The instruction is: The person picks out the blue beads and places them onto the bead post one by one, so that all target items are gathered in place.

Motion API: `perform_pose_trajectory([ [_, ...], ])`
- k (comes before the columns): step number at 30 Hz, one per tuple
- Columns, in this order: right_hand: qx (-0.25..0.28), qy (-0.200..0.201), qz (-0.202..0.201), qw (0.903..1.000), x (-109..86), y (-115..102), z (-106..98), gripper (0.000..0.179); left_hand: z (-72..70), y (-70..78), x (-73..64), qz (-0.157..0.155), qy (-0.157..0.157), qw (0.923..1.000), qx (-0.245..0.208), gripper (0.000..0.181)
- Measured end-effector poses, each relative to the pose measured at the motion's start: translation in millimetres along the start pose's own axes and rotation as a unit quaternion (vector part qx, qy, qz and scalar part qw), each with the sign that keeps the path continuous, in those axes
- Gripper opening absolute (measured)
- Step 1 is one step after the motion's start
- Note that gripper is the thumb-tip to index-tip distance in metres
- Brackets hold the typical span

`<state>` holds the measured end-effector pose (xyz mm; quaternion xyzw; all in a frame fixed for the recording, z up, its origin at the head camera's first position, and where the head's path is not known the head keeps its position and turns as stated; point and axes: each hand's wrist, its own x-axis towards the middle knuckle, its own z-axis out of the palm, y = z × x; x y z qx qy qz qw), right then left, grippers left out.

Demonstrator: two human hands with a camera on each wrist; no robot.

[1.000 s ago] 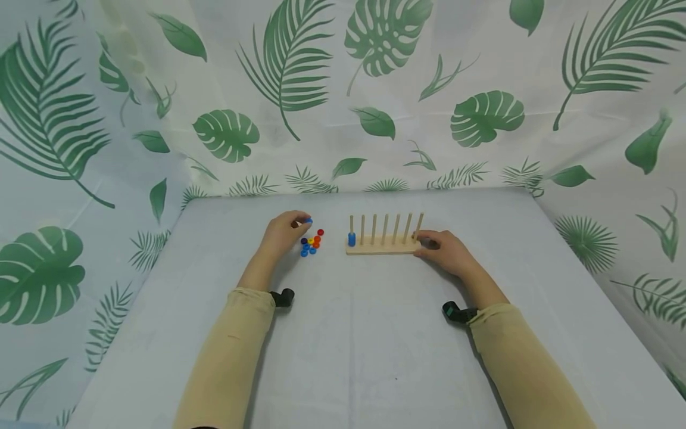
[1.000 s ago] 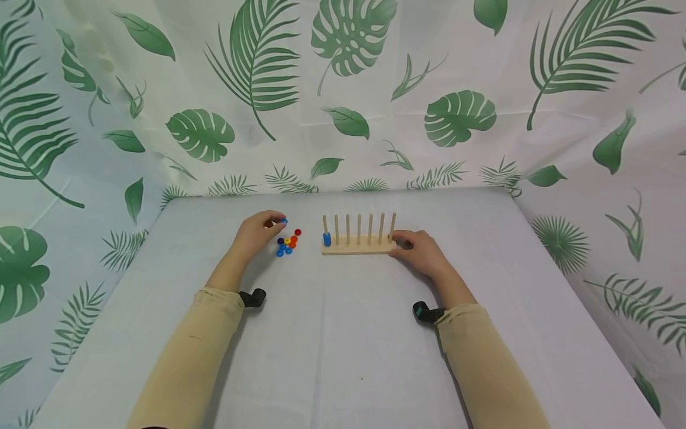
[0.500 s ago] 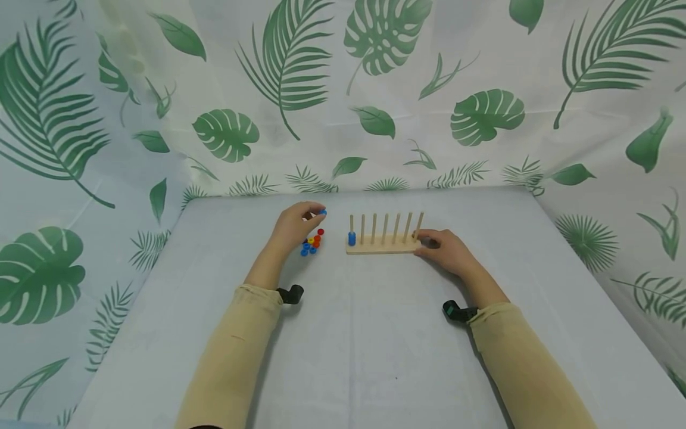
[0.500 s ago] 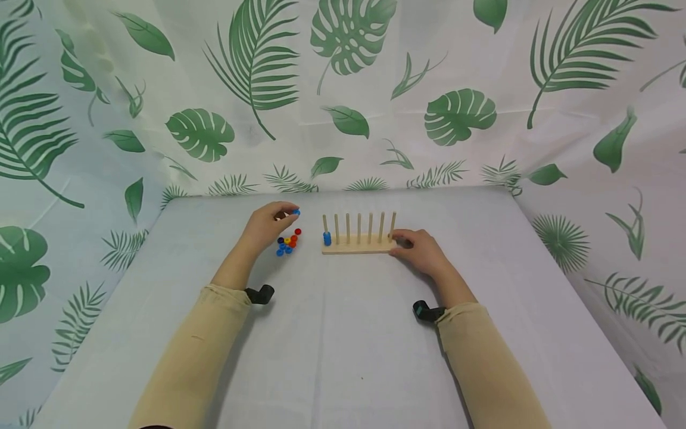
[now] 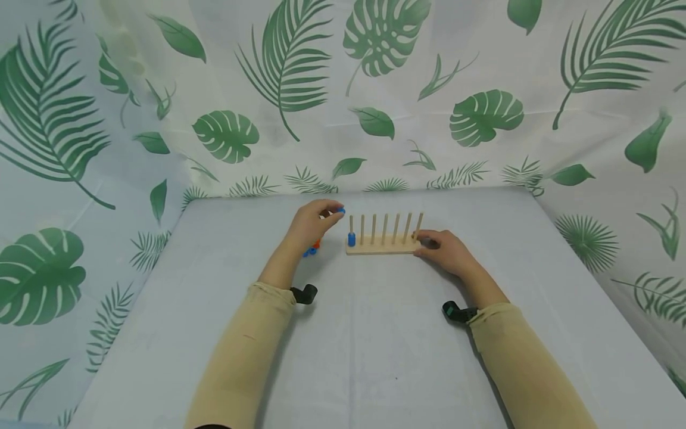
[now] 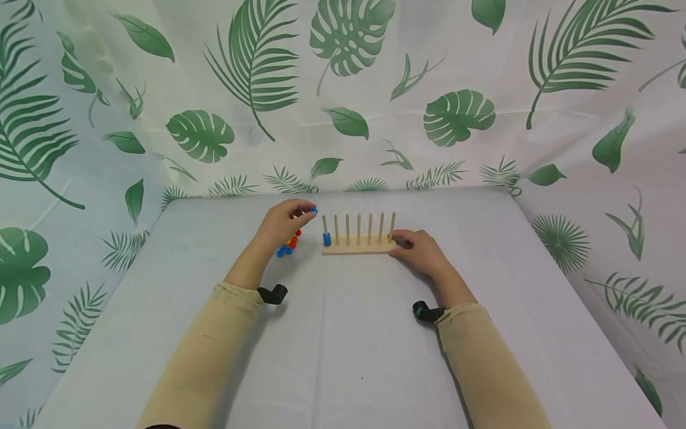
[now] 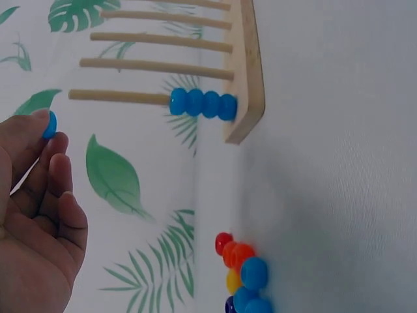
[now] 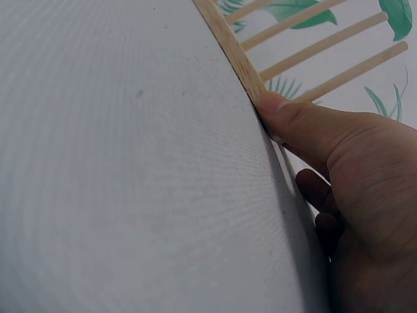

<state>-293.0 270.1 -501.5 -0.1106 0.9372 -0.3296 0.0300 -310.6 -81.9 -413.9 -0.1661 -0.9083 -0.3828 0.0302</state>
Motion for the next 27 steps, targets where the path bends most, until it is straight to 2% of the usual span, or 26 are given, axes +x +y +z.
perform_pose_trajectory([
  [6,0.001,0.002,0.001,1.0000,-0.3,-0.2,0.1,0.053,7.0,8.3,0.1,0.018,-0.014,0.9997,0.007,0.031],
  [11,0.000,-0.001,-0.001,1.0000,0.0,-0.2,0.2,0.053,11.6,9.5,0.3,0.019,-0.018,0.9996,0.010,0.030],
  [18,-0.001,-0.002,-0.005,1.0000,-0.1,-0.9,-0.6,0.052,20.0,3.3,1.3,0.020,-0.026,0.9995,0.004,0.029],
  [27,0.000,0.001,-0.008,1.0000,-1.3,-1.9,-1.8,0.051,33.4,-7.6,1.2,0.002,-0.036,0.9993,0.007,0.030],
])
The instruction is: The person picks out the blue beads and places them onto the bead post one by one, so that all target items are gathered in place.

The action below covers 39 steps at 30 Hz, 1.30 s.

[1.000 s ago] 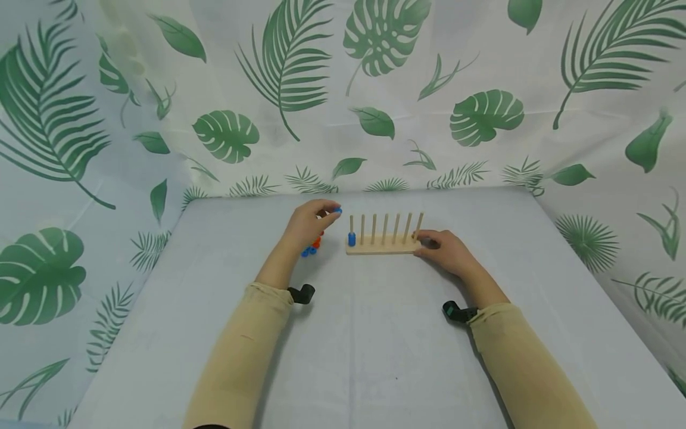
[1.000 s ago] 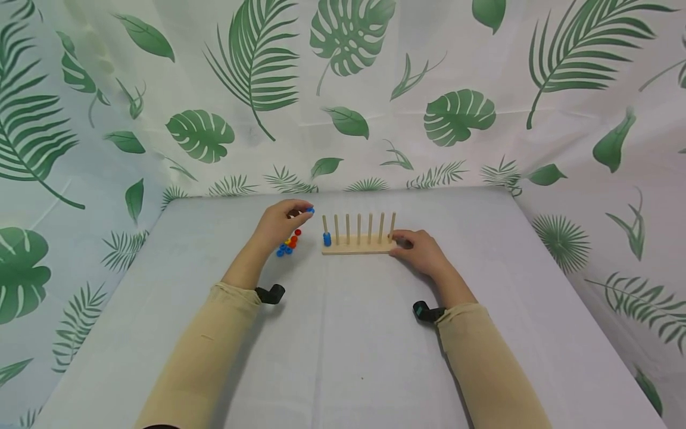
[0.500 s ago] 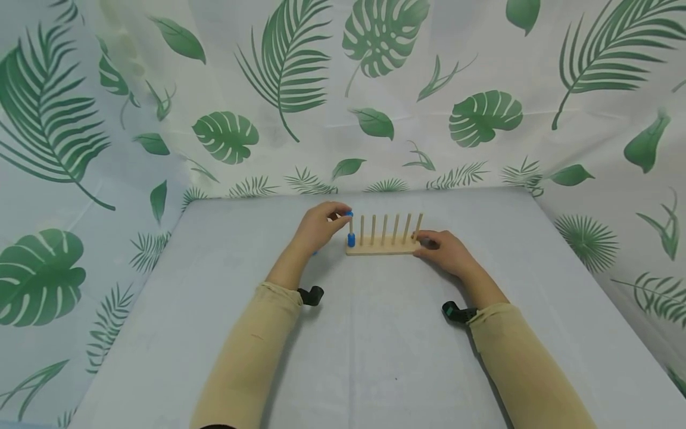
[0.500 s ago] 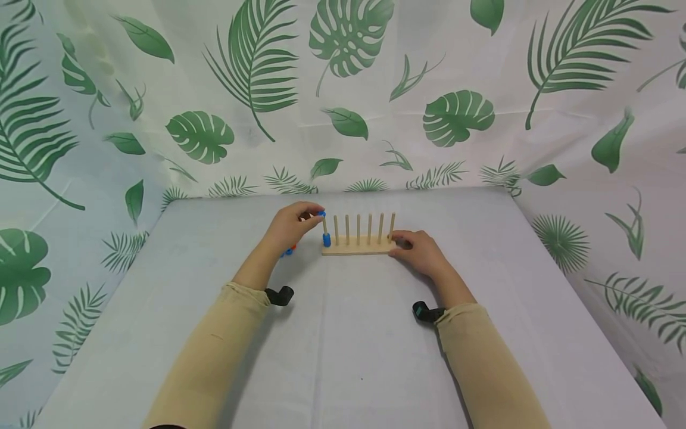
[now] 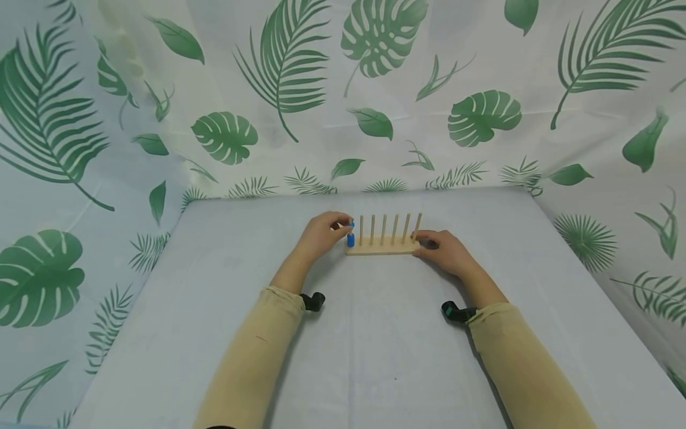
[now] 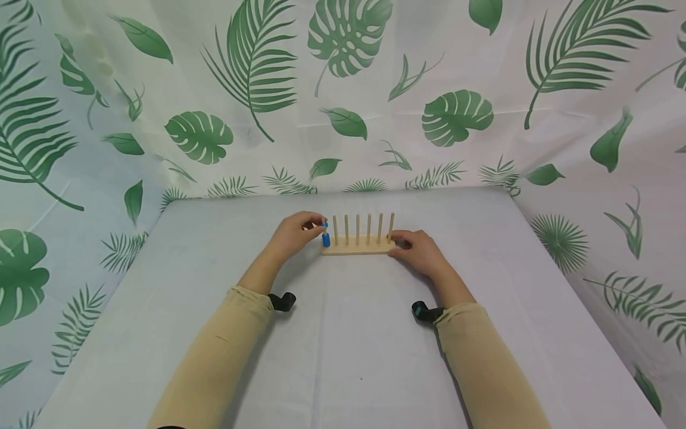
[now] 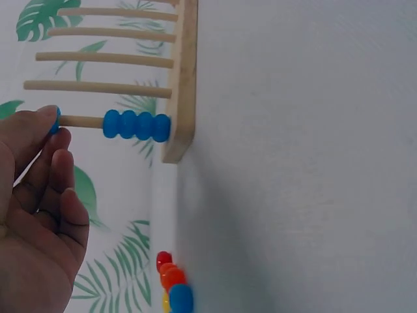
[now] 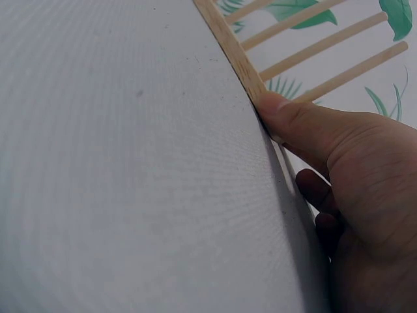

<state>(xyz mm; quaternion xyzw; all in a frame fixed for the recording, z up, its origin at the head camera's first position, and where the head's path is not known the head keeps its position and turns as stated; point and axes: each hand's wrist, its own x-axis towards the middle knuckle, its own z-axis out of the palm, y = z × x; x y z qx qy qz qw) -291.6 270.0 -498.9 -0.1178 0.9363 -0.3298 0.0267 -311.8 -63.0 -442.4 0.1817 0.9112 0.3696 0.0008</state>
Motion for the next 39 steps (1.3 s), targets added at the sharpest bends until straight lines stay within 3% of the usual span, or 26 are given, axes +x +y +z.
perform_pose_trajectory([
  [9,-0.001,-0.001,0.006,1.0000,0.0,0.6,0.0,0.051,10.4,-9.4,-2.3,-0.026,-0.010,0.9996,0.000,0.030],
  [19,-0.003,0.001,0.003,1.0000,1.9,4.6,1.5,0.052,15.5,-15.9,-1.7,-0.026,-0.012,0.9995,-0.010,0.030],
  [33,-0.006,0.001,0.007,1.0000,1.4,4.3,1.1,0.052,15.6,-15.7,-1.7,-0.034,-0.025,0.9991,0.003,0.033],
  [39,-0.007,-0.001,0.007,1.0000,2.3,4.6,1.2,0.053,5.5,-15.4,-8.9,-0.026,-0.004,0.9997,0.004,0.034],
])
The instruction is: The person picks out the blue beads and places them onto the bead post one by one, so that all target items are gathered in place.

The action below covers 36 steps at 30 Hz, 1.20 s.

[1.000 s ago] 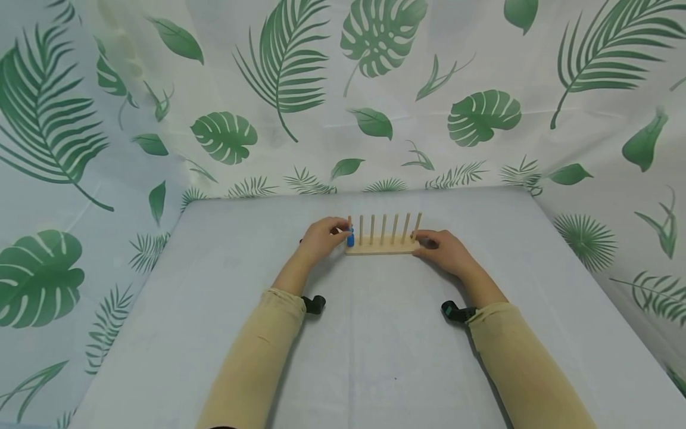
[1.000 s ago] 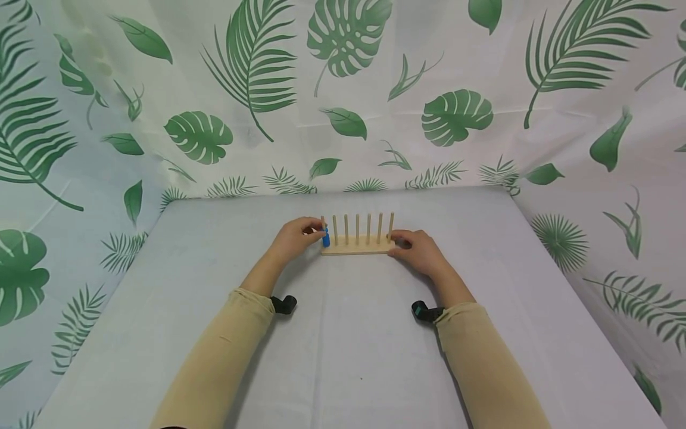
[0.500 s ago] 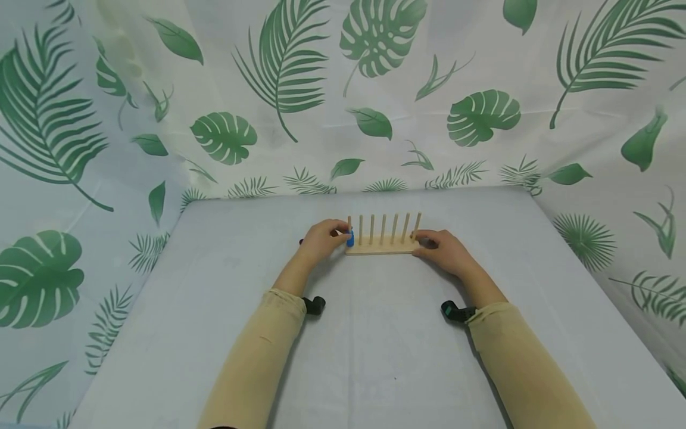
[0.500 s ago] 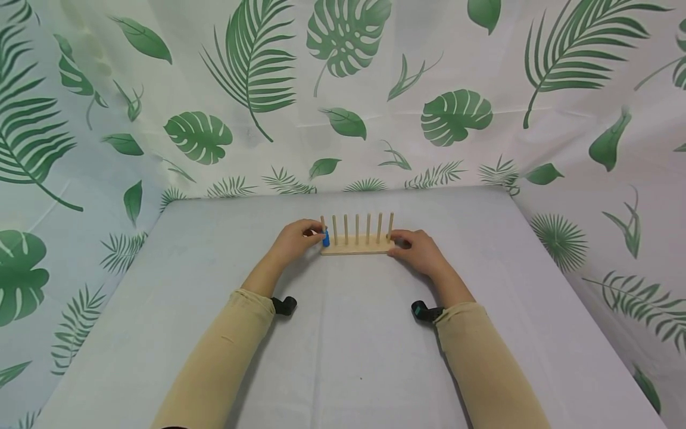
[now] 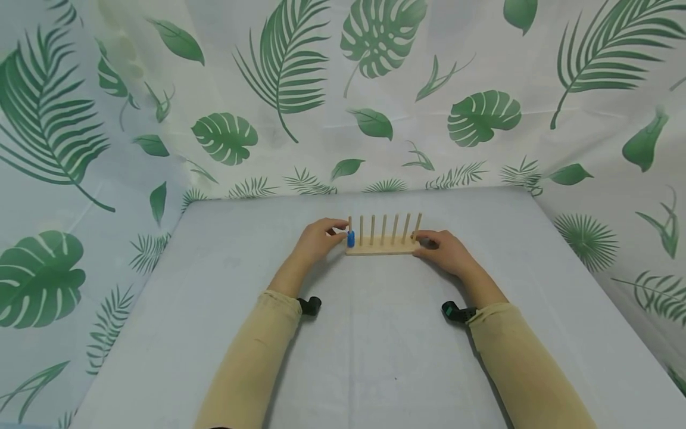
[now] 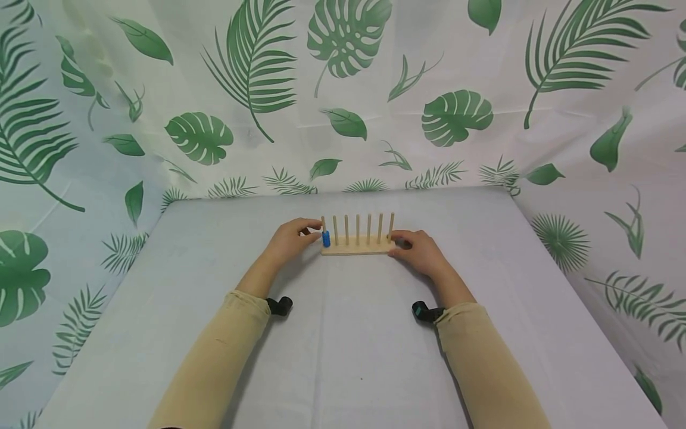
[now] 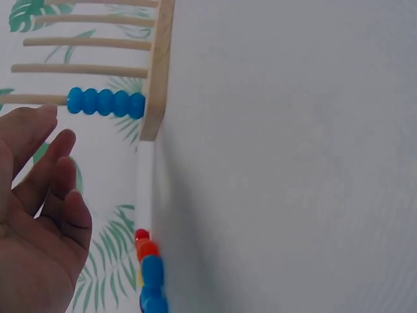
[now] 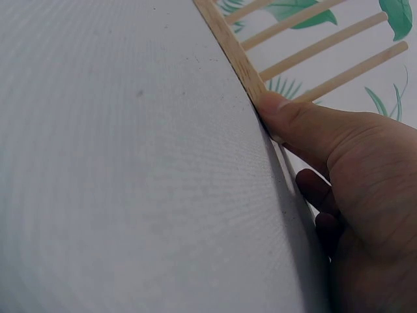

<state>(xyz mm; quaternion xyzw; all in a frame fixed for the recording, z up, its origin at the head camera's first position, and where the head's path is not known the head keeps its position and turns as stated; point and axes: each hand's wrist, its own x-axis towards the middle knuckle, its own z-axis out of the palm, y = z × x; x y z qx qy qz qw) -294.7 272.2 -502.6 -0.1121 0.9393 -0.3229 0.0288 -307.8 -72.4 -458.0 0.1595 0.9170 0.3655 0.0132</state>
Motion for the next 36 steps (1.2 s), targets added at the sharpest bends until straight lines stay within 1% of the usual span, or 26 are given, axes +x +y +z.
perform_pose_trajectory([
  [4,0.002,-0.002,0.006,1.0000,0.5,-0.6,0.2,0.053,-11.4,-3.2,-5.4,-0.002,0.016,0.9998,-0.007,0.031],
  [7,0.003,-0.002,0.011,0.9999,0.5,-0.5,0.4,0.053,-19.9,-9.7,-8.6,-0.017,0.024,0.9995,-0.012,0.030],
  [10,0.002,-0.002,0.013,0.9999,0.4,-0.1,1.0,0.054,-27.8,-17.9,-12.1,-0.031,0.025,0.9992,-0.010,0.032],
  [13,0.003,-0.005,0.017,0.9998,0.3,-0.1,1.9,0.055,-34.4,-27.6,-15.6,-0.038,0.022,0.9989,-0.017,0.034],
  [15,0.003,-0.005,0.020,0.9998,-0.1,-0.5,2.1,0.055,-37.6,-34.6,-18.2,-0.049,0.020,0.9983,-0.025,0.035],
  [20,0.002,-0.004,0.023,0.9997,-1.1,-2.0,1.9,0.055,-42.4,-51.0,-26.9,-0.094,0.023,0.9945,-0.040,0.035],
  [22,0.001,-0.004,0.023,0.9997,-1.1,-2.1,1.6,0.054,-44.1,-55.3,-30.9,-0.102,0.026,0.9935,-0.042,0.034],
  [26,-0.001,-0.002,0.023,0.9997,-0.6,-2.3,1.1,0.054,-46.2,-61.7,-37.4,-0.101,0.023,0.9942,-0.031,0.031],
  [29,-0.001,-0.001,0.023,0.9997,-0.4,-2.1,1.3,0.054,-46.9,-65.7,-41.6,-0.086,0.013,0.9962,-0.002,0.028],
  [32,0.000,0.001,0.019,0.9998,-1.1,-1.6,1.3,0.055,-47.1,-69.1,-45.2,-0.072,0.008,0.9972,0.016,0.026],
  [36,0.003,0.003,0.015,0.9999,-2.1,-0.9,1.4,0.054,-47.0,-74.4,-49.1,-0.068,0.004,0.9976,0.017,0.028],
])
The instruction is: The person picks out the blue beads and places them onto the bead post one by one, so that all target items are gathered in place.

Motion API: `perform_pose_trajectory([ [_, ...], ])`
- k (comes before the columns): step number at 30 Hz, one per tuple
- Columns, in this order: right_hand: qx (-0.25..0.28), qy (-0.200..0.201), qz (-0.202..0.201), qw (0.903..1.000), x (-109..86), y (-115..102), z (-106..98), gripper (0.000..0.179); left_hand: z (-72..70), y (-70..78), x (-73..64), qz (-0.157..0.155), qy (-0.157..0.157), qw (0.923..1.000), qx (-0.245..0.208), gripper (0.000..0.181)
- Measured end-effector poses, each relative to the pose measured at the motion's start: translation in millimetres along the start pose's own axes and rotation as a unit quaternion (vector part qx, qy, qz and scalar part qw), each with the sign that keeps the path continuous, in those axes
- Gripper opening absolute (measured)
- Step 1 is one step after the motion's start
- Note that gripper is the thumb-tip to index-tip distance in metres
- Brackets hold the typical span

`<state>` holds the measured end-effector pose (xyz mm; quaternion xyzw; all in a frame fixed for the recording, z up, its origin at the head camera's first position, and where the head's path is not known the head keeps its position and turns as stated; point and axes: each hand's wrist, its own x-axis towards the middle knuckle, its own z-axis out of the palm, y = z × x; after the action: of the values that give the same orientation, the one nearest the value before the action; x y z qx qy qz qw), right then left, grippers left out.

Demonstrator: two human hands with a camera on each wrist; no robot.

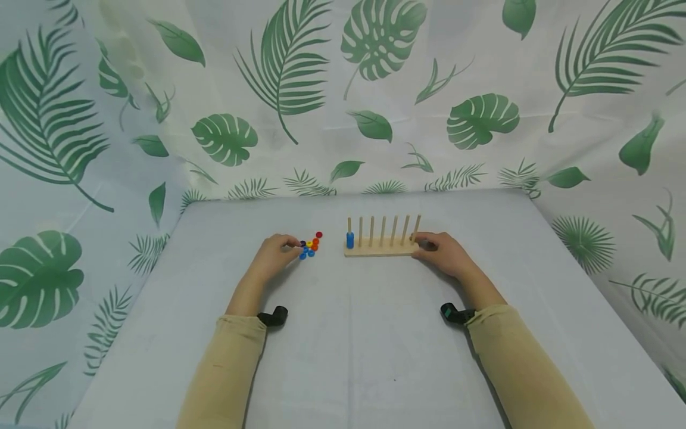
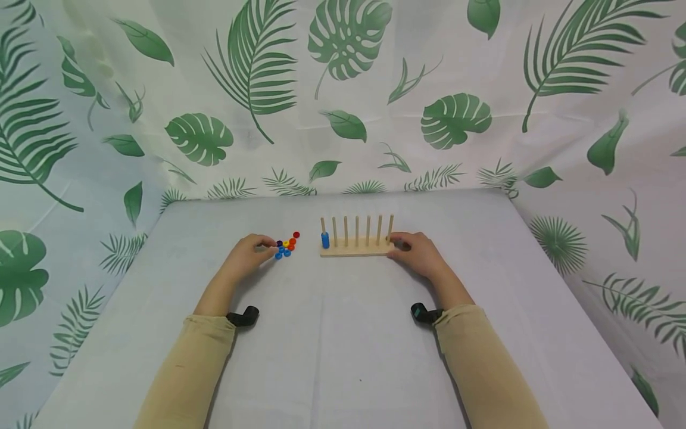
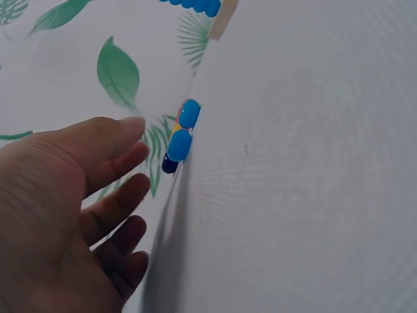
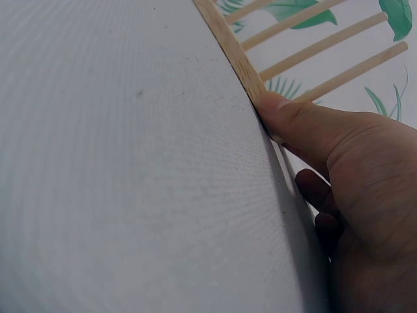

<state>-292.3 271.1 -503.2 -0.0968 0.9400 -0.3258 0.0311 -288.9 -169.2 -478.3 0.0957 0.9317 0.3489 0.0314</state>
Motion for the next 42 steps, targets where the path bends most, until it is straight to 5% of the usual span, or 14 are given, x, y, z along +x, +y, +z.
perform_pose_trajectory([
  [13,0.003,-0.003,0.010,0.9999,-2.8,-3.0,-2.3,0.055,10.9,-15.6,1.1,0.030,-0.007,0.9993,0.020,0.029],
  [30,0.010,-0.004,0.001,0.9999,-2.0,-1.6,-1.8,0.056,19.3,-17.2,0.5,0.020,0.027,0.9985,0.044,0.027],
  [42,-0.002,-0.002,-0.003,1.0000,-3.3,-4.3,-3.8,0.055,13.8,-14.2,-2.5,0.003,0.028,0.9991,-0.031,0.028],
])
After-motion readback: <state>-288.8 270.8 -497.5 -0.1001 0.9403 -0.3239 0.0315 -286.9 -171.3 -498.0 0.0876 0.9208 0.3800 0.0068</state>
